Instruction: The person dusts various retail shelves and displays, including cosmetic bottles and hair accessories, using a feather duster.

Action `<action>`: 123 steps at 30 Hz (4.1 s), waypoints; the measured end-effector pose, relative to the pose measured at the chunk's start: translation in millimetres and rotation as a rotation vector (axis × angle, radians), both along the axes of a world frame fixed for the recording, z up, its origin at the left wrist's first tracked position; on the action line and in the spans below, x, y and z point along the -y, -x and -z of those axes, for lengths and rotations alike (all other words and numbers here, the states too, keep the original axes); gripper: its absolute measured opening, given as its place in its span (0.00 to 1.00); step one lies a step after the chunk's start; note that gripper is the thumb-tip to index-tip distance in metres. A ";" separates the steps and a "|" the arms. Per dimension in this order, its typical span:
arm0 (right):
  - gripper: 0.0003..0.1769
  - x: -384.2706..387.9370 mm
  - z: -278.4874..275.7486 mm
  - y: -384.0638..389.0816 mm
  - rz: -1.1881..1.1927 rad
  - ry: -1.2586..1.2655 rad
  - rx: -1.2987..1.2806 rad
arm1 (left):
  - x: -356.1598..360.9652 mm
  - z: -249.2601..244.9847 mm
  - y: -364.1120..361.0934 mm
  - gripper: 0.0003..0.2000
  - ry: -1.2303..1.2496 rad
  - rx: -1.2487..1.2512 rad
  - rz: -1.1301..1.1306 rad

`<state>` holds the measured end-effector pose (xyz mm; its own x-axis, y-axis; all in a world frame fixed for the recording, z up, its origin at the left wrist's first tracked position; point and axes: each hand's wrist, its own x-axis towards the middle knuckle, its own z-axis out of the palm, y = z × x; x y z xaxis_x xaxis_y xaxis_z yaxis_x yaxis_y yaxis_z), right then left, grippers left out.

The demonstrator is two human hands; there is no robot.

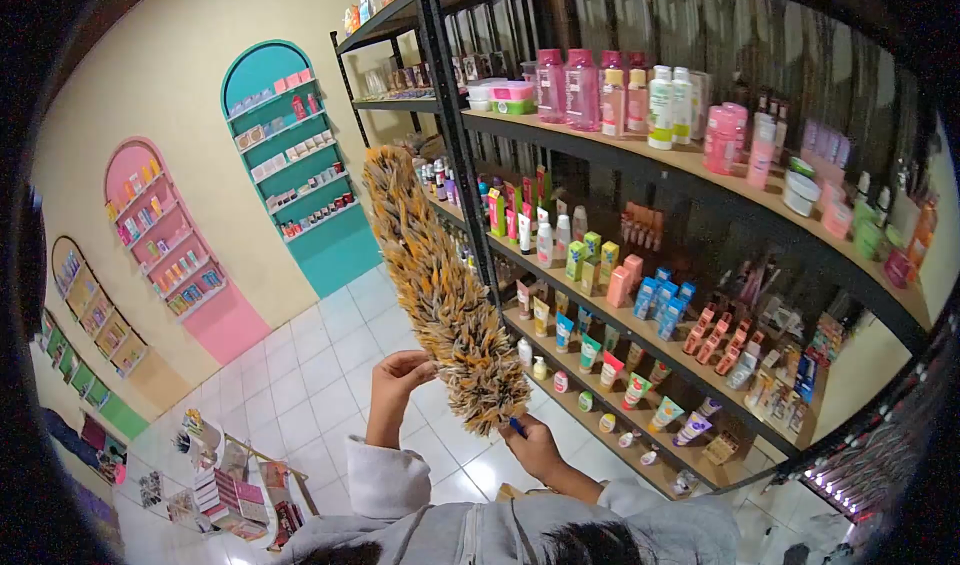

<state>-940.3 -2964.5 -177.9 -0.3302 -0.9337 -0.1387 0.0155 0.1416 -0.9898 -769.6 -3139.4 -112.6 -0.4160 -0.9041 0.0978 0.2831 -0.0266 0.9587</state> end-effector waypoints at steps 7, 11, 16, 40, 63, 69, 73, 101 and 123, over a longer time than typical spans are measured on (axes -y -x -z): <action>0.12 74.2 26.8 -8.3 -0.045 0.153 -0.013 | 60.0 41.9 -15.0 0.14 0.071 0.017 0.001; 0.13 129.4 37.8 -14.4 -0.157 0.361 -0.041 | 123.0 80.2 -29.5 0.16 0.292 0.167 -0.113; 0.29 205.7 35.7 -7.6 -0.210 0.368 -0.278 | 213.8 82.5 -3.0 0.14 0.327 0.077 -0.086; 0.24 447.4 -13.9 -42.6 0.845 0.671 -0.229 | 493.2 -1.2 77.9 0.16 0.320 -0.219 0.400; 0.27 489.6 -80.6 89.1 1.157 0.504 -1.879 | 480.2 -149.6 268.7 0.23 0.328 -0.602 1.174; 0.24 477.1 -108.8 89.8 1.367 0.809 -1.673 | 506.7 -145.7 285.9 0.21 0.835 -0.480 0.708; 0.30 460.7 -139.0 66.2 1.407 1.004 -1.318 | 542.9 -166.2 311.8 0.08 1.196 -0.570 0.157; 0.22 412.1 -188.8 -40.2 1.955 0.998 -1.585 | 562.7 -135.8 375.2 0.45 1.164 -0.702 0.216; 0.22 386.6 -181.3 -25.2 2.313 1.247 -1.235 | 557.1 -135.6 375.8 0.45 1.317 -0.541 0.076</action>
<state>-915.1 -3351.1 3.4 0.2543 0.8337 0.4902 -0.8009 0.4657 -0.3764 -1145.3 -3696.5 23.0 -0.0996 -0.0075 0.9950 0.6542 0.7530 0.0712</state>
